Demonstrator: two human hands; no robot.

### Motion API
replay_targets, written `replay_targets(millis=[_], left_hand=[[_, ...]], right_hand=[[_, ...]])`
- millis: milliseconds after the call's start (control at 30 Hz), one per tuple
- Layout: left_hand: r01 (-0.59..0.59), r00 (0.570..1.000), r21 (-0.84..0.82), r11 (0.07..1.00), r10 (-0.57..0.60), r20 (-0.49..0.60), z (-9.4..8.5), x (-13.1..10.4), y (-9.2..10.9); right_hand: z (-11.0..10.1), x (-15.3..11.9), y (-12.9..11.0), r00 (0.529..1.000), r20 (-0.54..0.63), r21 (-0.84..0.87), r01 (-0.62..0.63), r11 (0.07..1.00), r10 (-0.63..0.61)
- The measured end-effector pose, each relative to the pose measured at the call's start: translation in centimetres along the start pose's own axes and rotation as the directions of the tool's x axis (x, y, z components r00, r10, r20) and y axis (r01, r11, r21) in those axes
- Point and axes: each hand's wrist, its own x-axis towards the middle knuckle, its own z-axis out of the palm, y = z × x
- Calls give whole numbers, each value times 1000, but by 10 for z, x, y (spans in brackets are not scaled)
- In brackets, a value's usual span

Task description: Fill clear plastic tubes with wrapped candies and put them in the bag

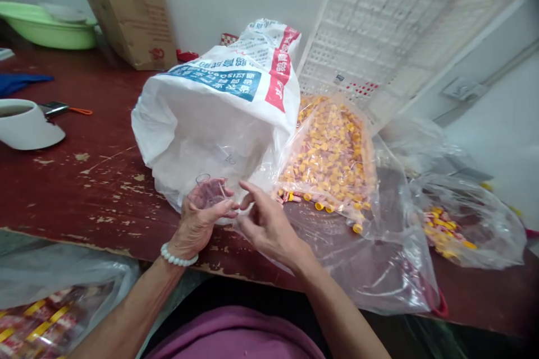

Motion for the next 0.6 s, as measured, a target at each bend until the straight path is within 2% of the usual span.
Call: replay_targets(millis=[67,100,133,200,333,467,533,600], left_hand=[[-16,1000,42,999,16,4,1,-3,3],[-20,1000,65,998,19,13,2,-4,3],[-15,999,87,996,13,29,3,-6,3],[6,997,144,990,-17,78,6,-10,0],[24,982,224,974,-65,178,18,-18,-6],[53,969,211,976,-102,227,23,-23,-9],[54,961,225,973,-111,252,22,-24,-8],[55,955,239,969,-121,271,20,-26,-8]], right_hand=[[-20,-17,20,982,-176,-137,-89,987,64],[-30,-24,33,963,-249,-258,-168,951,103],[-39,-28,48,955,-263,-391,-233,890,135],[-52,-32,75,951,-255,-487,-281,827,173],[-54,-23,106,956,-194,-534,-292,794,220],[-46,-16,108,935,-221,-516,-353,780,277],[-45,-18,99,930,-245,-490,-363,793,275],[-44,-23,81,925,-275,-369,-354,859,263]])
